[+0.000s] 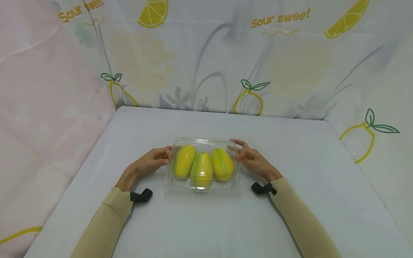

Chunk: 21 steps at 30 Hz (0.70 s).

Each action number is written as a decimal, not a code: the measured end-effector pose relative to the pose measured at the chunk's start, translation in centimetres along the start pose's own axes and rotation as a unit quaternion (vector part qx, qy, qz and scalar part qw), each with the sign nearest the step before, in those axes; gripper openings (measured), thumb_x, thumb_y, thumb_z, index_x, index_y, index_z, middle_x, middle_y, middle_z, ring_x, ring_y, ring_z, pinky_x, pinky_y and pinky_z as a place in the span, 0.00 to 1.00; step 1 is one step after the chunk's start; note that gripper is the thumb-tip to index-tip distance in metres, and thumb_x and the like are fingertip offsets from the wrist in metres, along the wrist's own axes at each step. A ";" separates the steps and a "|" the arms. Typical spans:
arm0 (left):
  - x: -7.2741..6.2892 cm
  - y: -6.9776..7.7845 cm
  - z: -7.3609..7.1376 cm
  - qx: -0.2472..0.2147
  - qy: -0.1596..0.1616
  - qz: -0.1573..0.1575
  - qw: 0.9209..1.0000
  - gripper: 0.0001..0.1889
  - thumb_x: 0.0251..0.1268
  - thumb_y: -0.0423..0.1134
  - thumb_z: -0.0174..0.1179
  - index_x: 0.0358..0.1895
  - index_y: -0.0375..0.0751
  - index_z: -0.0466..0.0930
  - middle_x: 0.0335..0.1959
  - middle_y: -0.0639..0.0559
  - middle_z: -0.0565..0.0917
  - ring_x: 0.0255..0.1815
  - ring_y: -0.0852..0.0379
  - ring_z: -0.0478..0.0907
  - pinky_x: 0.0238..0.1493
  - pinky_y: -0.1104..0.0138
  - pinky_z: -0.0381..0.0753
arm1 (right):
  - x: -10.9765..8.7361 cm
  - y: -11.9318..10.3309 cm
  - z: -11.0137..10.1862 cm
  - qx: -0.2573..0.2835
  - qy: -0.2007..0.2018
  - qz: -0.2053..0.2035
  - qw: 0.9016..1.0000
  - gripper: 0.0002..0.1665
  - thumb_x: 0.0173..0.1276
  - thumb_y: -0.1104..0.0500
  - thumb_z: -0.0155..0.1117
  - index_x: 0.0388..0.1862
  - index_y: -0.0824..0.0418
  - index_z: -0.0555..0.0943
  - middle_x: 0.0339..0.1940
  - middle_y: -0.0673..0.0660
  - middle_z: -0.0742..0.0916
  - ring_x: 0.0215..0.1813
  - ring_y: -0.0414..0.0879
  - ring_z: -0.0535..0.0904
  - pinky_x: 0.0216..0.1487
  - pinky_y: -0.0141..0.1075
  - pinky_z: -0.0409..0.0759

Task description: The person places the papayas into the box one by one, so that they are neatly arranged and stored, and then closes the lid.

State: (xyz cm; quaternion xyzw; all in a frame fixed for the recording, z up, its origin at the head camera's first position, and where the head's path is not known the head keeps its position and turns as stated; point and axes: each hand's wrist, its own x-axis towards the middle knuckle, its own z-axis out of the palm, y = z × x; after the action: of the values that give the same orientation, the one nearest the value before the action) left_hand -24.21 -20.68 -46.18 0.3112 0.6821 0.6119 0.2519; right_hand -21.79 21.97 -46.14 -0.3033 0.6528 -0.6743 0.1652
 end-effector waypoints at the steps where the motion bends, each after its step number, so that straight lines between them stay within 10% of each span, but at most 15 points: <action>1: 0.0 0.0 0.0 0.005 -0.003 0.006 1.000 0.08 0.70 0.43 0.59 0.40 0.42 0.73 0.76 0.32 0.55 0.80 0.34 0.38 0.73 0.36 0.38 | 0.0 -0.1 0.1 0.006 0.002 0.001 1.000 0.11 0.75 0.66 0.53 0.40 0.56 0.83 0.79 0.62 0.51 0.80 0.63 0.49 0.70 0.29 0.65; 7: 0.6 0.0 0.0 0.025 -0.019 0.031 0.999 0.25 0.57 0.50 0.70 0.41 0.37 0.68 0.52 0.46 0.73 0.62 0.53 0.69 0.64 0.64 0.66 | -0.2 -0.3 0.1 -0.052 0.004 0.016 0.999 0.11 0.76 0.64 0.50 0.31 0.59 0.74 0.80 0.63 0.50 0.79 0.66 0.48 0.77 0.49 0.52; 12: 0.8 0.4 0.3 0.009 -0.031 0.034 0.999 0.21 0.55 0.36 0.72 0.40 0.34 0.66 0.41 0.50 0.69 0.50 0.57 0.69 0.56 0.70 0.69 | -0.6 -1.0 0.0 -0.113 0.002 0.055 0.992 0.13 0.77 0.63 0.48 0.31 0.64 0.74 0.79 0.66 0.53 0.80 0.65 0.43 0.72 0.69 0.37; 21: 0.3 0.9 0.8 0.030 -0.025 0.014 0.999 0.22 0.54 0.28 0.70 0.44 0.37 0.65 0.45 0.46 0.67 0.56 0.58 0.67 0.61 0.75 0.65 | -1.0 -2.4 0.2 -0.181 -0.003 0.080 0.980 0.12 0.77 0.64 0.47 0.33 0.62 0.77 0.76 0.67 0.65 0.80 0.62 0.45 0.73 0.66 0.47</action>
State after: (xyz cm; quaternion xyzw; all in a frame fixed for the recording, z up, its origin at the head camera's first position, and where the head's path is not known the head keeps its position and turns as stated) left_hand -23.76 -19.86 -45.41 0.3434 0.6893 0.5863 0.2513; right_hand -20.52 22.69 -44.01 -0.2772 0.7854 -0.5289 0.1628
